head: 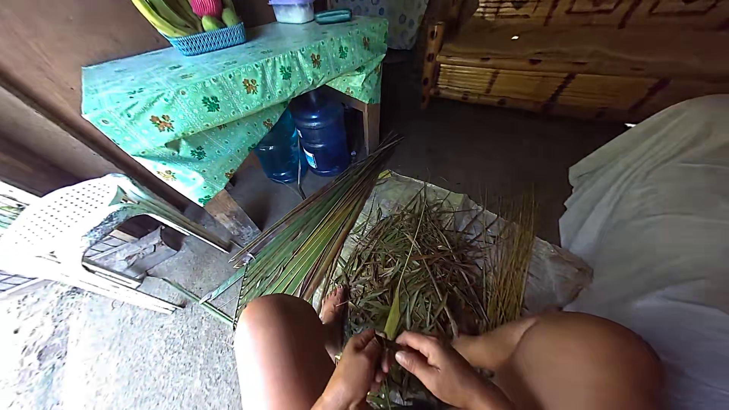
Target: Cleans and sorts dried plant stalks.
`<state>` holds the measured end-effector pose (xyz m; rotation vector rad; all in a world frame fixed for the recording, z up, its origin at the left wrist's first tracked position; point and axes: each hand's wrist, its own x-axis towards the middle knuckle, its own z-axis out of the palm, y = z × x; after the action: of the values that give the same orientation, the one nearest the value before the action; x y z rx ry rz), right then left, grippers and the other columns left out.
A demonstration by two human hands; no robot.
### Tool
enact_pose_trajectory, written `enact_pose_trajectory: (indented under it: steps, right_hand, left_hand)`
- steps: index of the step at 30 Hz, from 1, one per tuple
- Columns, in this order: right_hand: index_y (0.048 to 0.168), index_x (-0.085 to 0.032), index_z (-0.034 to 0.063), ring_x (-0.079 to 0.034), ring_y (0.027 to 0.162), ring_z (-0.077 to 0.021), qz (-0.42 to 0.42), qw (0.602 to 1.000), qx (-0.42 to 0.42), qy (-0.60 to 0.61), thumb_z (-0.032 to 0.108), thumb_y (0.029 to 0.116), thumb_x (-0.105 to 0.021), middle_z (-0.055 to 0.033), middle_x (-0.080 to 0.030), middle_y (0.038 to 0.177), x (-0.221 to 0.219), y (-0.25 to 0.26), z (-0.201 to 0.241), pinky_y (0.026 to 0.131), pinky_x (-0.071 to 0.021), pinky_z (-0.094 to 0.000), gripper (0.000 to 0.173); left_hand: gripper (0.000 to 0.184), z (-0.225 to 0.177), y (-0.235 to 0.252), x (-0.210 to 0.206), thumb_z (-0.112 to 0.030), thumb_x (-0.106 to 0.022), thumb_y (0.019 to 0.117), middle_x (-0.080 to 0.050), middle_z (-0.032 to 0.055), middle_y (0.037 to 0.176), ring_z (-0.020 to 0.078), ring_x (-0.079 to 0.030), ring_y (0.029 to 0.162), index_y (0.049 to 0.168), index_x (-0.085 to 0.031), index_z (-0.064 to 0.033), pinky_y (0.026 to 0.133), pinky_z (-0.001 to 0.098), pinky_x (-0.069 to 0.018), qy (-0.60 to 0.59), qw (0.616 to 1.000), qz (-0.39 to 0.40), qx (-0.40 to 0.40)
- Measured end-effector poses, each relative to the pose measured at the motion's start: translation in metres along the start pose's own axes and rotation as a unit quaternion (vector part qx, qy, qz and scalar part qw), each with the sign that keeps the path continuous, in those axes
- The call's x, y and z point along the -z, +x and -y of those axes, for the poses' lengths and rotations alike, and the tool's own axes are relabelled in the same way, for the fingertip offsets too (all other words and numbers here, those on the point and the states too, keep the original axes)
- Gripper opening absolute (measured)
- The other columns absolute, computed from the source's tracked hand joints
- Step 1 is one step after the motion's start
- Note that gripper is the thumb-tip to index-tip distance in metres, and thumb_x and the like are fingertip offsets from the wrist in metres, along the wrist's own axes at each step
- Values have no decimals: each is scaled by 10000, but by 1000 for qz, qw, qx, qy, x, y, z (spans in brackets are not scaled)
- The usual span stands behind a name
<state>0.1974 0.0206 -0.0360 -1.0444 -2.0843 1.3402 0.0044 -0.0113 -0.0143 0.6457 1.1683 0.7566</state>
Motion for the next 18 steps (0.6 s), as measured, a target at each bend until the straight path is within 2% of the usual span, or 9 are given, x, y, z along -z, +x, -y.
enact_pose_trajectory:
  steps: [4,9,12,15,16,18]
  right_hand:
    - [916,-695,18,-589,616,-137,-14,998,49,-47,287,1014,-541,-80,-620,682,-2,1,-10,586,-489,-308,326]
    - [893,-697,38,-627,628,-165,-59,987,96,-113,328,1011,-530,-80,-648,719,-7,4,-21,575,-521,-327,355]
    - [848,-686,46,-638,624,-189,-79,984,64,-150,362,1009,-523,-77,-637,700,0,8,-27,563,-529,-375,390]
    - [821,-665,54,-627,622,-191,-80,981,35,-175,376,999,-516,-73,-623,696,8,12,-33,556,-513,-387,397]
    - [841,-678,49,-641,643,-204,-81,980,23,-180,366,997,-520,-81,-639,716,10,13,-32,577,-524,-405,387]
    - [958,-736,20,-704,729,-268,-99,978,-25,-184,327,1002,-537,-124,-707,803,18,16,-29,664,-572,-490,368]
  left_hand:
    - [258,-3,6,-6,-141,-341,1117,-501,-55,580,-1,-407,432,957,-537,-91,411,142,-331,-15,999,-3,33]
    - [247,-1,4,-1,-121,-325,1107,-471,-71,568,-14,-364,420,967,-527,-104,398,136,-300,-8,999,13,33]
    - [257,1,-1,3,-134,-336,1112,-457,-72,563,-11,-357,417,929,-516,-113,398,138,-296,3,999,27,40]
    - [273,9,-4,2,-127,-374,1097,-473,-73,558,-7,-376,425,873,-529,-116,406,149,-301,24,1000,16,-3]
    - [272,12,-5,2,-118,-383,1089,-477,-74,558,-5,-385,430,862,-534,-115,410,153,-305,35,999,10,-22]
    - [265,15,-10,3,-102,-404,1077,-491,-78,565,-6,-406,438,857,-552,-114,416,155,-322,59,997,-3,-54]
